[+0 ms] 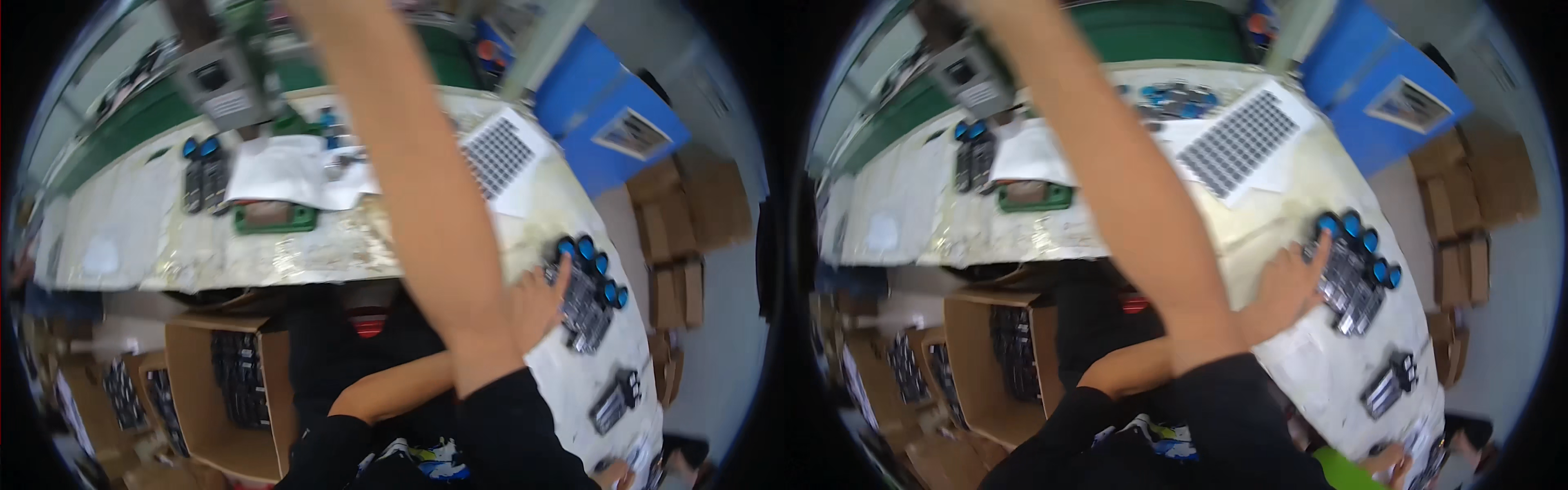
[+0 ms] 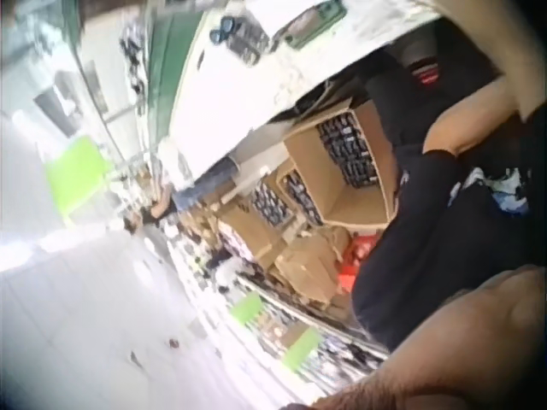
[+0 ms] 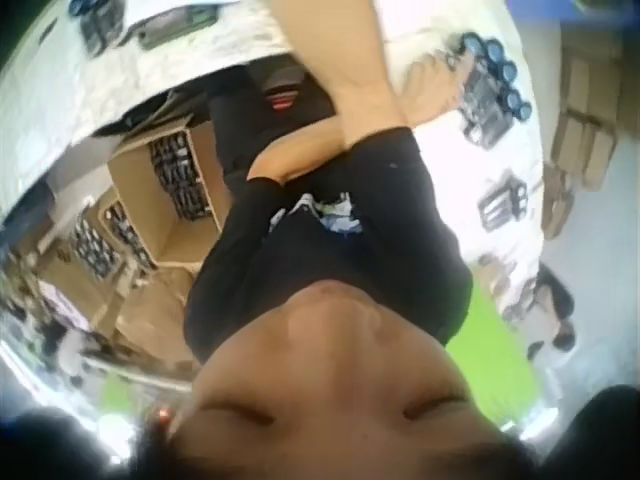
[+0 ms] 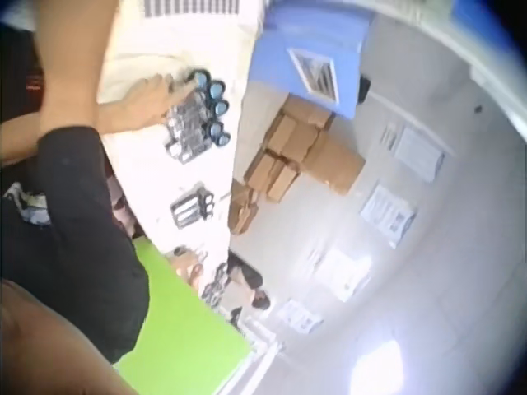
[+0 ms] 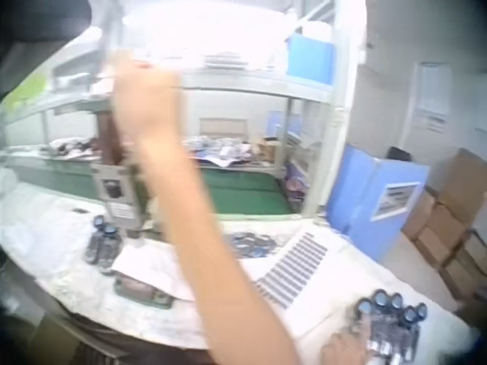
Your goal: Assembling electronic device components by attaching lenses and using a manual press.
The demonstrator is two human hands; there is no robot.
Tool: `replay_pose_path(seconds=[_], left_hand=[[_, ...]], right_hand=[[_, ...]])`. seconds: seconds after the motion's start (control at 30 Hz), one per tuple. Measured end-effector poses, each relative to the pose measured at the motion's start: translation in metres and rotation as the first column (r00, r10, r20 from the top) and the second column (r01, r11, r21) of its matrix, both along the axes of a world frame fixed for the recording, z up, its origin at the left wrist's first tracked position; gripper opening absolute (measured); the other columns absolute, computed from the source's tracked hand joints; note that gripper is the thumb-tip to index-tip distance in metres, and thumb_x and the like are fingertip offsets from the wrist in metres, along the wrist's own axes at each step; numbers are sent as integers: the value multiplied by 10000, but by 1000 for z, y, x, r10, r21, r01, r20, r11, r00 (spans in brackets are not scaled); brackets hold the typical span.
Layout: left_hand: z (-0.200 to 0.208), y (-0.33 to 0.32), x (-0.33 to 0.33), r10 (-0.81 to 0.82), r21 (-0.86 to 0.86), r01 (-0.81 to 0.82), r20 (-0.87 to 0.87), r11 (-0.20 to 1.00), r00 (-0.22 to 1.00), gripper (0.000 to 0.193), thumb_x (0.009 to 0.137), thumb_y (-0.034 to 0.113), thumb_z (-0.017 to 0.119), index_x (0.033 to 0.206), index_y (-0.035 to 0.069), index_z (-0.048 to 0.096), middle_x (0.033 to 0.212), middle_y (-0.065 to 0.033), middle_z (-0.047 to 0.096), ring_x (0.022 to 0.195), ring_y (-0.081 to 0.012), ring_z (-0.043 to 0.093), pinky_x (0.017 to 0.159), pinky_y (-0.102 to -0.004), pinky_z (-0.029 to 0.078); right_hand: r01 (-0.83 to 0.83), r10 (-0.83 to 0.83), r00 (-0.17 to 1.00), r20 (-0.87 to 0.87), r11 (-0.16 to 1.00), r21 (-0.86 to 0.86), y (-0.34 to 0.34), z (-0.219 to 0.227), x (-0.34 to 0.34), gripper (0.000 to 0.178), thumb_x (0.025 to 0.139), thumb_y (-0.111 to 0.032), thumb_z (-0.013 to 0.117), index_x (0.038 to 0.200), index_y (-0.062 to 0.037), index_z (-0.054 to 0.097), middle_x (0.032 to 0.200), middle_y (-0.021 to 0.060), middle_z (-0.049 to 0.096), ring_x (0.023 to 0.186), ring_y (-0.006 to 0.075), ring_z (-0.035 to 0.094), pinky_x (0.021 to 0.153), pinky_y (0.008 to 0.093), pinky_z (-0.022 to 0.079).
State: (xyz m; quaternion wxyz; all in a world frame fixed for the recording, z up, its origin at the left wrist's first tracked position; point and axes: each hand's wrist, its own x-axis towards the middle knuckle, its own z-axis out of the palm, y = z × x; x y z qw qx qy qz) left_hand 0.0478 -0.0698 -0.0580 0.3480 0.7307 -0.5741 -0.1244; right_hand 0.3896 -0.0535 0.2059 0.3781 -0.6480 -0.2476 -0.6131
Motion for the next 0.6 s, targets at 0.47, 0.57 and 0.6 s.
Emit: replay_pose_path(seconds=[0.47,0.57,0.6], left_hand=[[24,216,168,652,-222,-673,-167,706,739,512,755,135,690,1255,54,612,1022,-190,588,862,-349,640,749,-389,529],[23,237,204,759,-272,-742,-62,612,648,487,797,154,675,1271,64,606,1112,-222,577,902,-389,639,752,-416,530],[22,241,213,788,-271,-773,-77,573,611,473,802,143,668,1263,53,611,1117,-227,576,914,-390,635,764,-416,525]], right_hand=[[-348,497,794,-351,844,407,28,-5,-36,315,855,-339,645,710,-84,531,544,-79,385,460,35,334,456,222,263],[-318,455,815,-359,869,380,19,3,-43,321,863,-344,634,706,-87,523,541,-84,374,459,35,323,459,221,258],[-342,466,815,-344,866,365,20,2,-43,317,872,-347,623,714,-94,516,543,-88,367,463,32,313,465,217,258]])
